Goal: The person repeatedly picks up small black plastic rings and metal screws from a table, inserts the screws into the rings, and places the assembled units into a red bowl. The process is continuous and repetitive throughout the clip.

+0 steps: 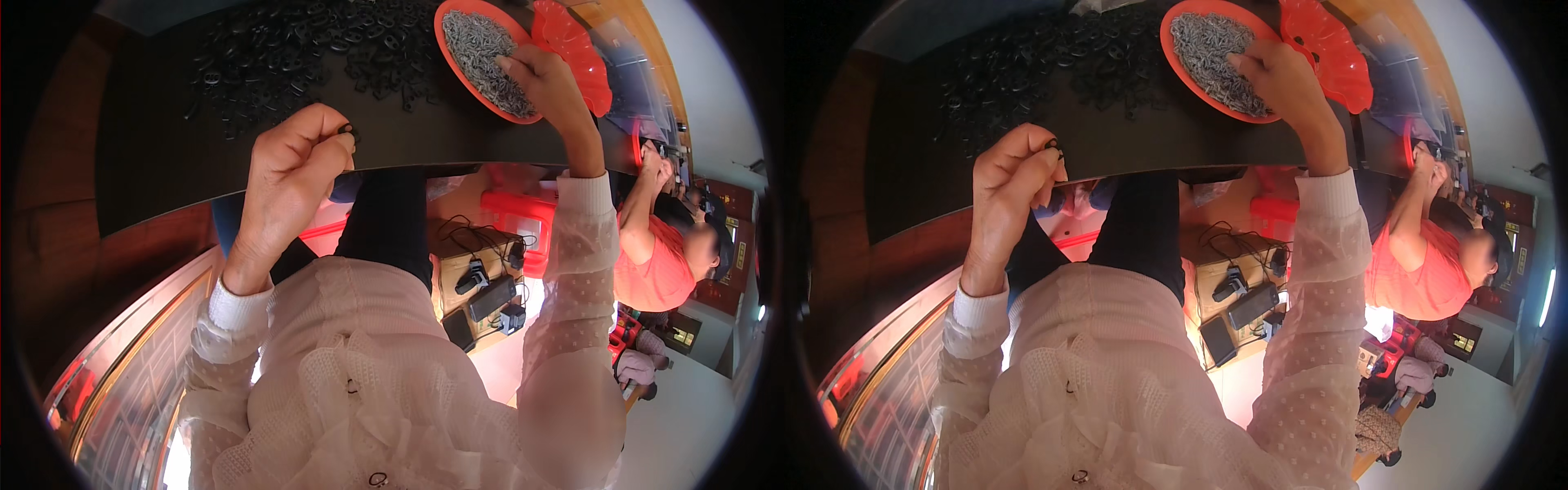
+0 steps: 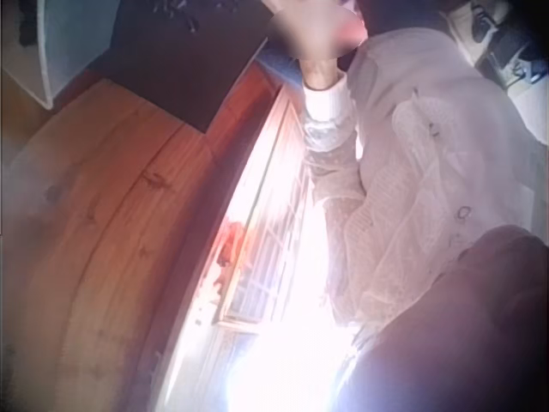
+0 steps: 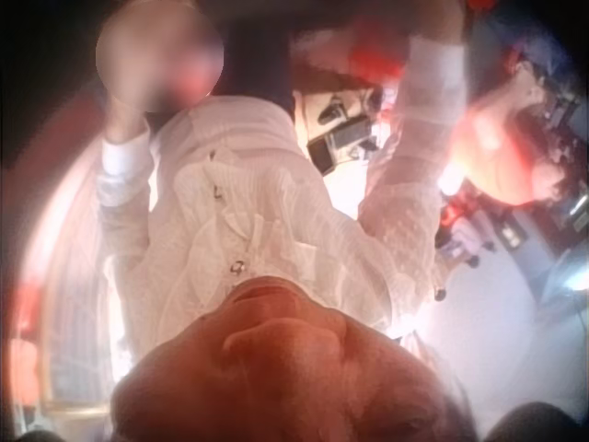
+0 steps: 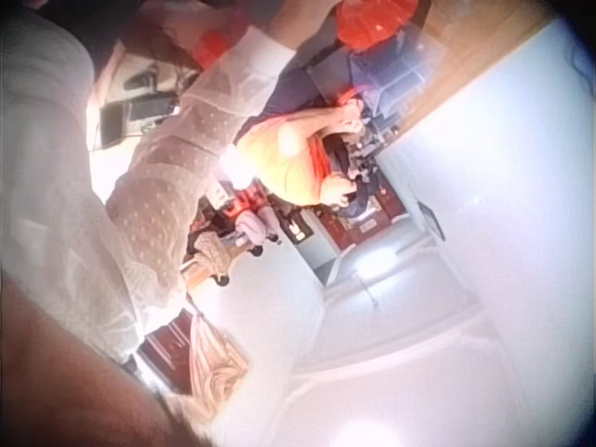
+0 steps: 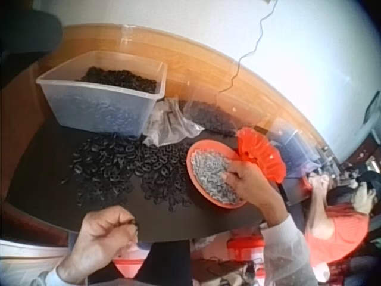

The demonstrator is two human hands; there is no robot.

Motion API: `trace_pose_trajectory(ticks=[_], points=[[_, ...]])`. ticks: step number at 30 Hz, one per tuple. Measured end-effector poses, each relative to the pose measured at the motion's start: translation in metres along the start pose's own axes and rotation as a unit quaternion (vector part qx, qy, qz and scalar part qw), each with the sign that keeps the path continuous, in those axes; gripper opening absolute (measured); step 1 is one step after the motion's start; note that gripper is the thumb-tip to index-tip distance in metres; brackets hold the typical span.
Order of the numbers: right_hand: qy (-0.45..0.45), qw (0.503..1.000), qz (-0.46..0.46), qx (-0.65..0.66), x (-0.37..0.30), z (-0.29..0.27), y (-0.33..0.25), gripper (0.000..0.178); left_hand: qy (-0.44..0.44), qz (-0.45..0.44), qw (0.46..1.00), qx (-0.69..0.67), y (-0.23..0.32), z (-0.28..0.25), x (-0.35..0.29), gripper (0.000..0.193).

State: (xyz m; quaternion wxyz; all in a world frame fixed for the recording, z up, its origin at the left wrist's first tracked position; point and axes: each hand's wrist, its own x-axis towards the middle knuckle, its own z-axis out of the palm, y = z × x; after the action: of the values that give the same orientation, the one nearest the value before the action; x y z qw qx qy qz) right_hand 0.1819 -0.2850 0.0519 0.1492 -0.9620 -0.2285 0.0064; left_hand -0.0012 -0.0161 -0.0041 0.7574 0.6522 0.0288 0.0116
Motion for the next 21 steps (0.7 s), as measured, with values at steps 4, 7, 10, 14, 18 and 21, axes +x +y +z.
trace_pose_trajectory(ticks=[4, 7, 10, 14, 18, 21], points=[[0.049, 0.994, -0.055, 0.078, -0.001, 0.005, 0.008, 0.024, 0.001, -0.009, 1.000, -0.005, 0.000, 0.001, 0.000, 0.010], [0.049, 0.994, -0.048, 0.083, -0.002, 0.004, 0.008, 0.022, 0.002, -0.013, 1.000, 0.000, 0.001, 0.000, 0.001, 0.010], [0.055, 0.994, -0.042, 0.087, -0.001, 0.006, 0.011, 0.020, 0.004, -0.014, 1.000, -0.003, 0.002, 0.000, 0.002, 0.010], [0.063, 0.994, -0.032, 0.086, -0.004, 0.008, 0.003, 0.019, 0.014, 0.005, 1.000, -0.014, 0.000, 0.001, 0.003, 0.009], [0.080, 0.994, -0.025, 0.072, 0.001, 0.010, 0.000, 0.022, 0.030, 0.018, 0.999, -0.026, -0.002, 0.003, 0.003, 0.007], [0.090, 0.994, -0.053, 0.044, 0.003, 0.013, 0.005, 0.024, 0.029, 0.023, 0.999, -0.023, -0.003, 0.003, 0.004, 0.007]])
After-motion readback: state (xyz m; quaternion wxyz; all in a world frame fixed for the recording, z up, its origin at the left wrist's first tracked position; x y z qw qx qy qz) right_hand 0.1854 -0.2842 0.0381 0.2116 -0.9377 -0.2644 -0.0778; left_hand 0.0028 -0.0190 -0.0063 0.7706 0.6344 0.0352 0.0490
